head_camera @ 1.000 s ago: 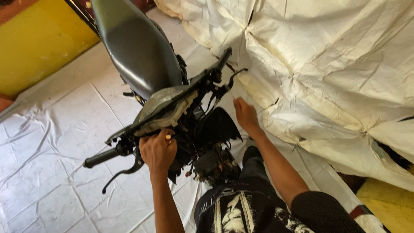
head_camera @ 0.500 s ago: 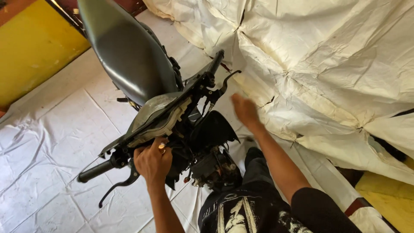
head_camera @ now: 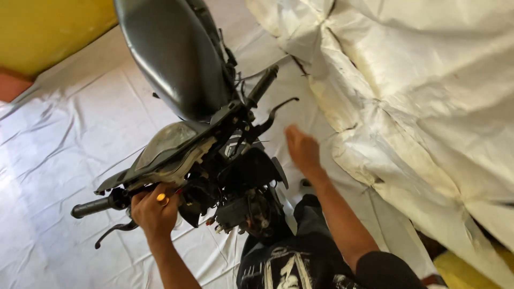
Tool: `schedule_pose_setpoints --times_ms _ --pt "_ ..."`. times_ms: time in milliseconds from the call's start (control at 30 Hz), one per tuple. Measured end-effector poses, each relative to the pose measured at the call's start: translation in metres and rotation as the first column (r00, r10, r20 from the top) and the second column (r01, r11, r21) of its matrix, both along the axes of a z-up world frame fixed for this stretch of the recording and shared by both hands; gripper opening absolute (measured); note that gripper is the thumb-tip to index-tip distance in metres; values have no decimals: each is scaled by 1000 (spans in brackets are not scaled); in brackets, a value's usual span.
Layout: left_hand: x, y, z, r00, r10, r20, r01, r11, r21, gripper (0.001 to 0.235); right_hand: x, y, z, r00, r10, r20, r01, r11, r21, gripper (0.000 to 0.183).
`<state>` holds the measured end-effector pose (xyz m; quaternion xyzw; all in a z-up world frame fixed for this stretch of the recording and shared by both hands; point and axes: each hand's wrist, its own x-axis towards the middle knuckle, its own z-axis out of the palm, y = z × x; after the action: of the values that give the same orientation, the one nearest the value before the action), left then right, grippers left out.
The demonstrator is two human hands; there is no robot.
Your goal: The person works on the handlebars of a motorcycle, using a screwdriver to tighten or adjust components near the right grip and brake lever. The camera angle is unstable, frequently shifting between the handlebars and the floor.
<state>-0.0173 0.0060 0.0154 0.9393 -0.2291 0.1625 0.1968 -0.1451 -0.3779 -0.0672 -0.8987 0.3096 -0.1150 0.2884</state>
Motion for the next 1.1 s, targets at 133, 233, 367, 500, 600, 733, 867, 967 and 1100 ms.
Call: schedule_pose_setpoints --times_ms 133,233,367,500,600,733,867,967,1100 --pt "-6 -3 11 996 58 -73 -55 998 40 31 1 3 15 984 122 126 -127 991 36 25" --pt "-8 3 10 975 163 -151 -152 985 83 22 2 -12 6 985 45 166 -59 995 80 16" --pt "0 8 12 972 121 -199 -135 989 -56 7 -5 -3 3 978 151 147 -163 984 73 11" --pt "5 14 9 978 48 -205 -87 978 -191 11 -3 -16 8 987 94 129 -122 965 232 19" --pt "1 19 3 982 29 -187 -72 971 -228 11 -3 -7 -1 984 141 107 -160 965 206 19" --pt "1 2 19 973 40 -226 -91 972 -218 12 -5 -17 -1 952 300 64 -298 954 -39 27" --pt "1 3 18 980 43 -195 -89 968 -236 11 -3 -17 -13 976 174 130 -196 963 184 26" --pt "-1 6 9 957 158 -243 -191 975 -116 4 -1 -21 3 941 307 144 -314 949 29 17" --pt "-4 7 8 944 213 -253 -225 974 -21 21 4 -51 15 987 69 145 -113 940 321 31"
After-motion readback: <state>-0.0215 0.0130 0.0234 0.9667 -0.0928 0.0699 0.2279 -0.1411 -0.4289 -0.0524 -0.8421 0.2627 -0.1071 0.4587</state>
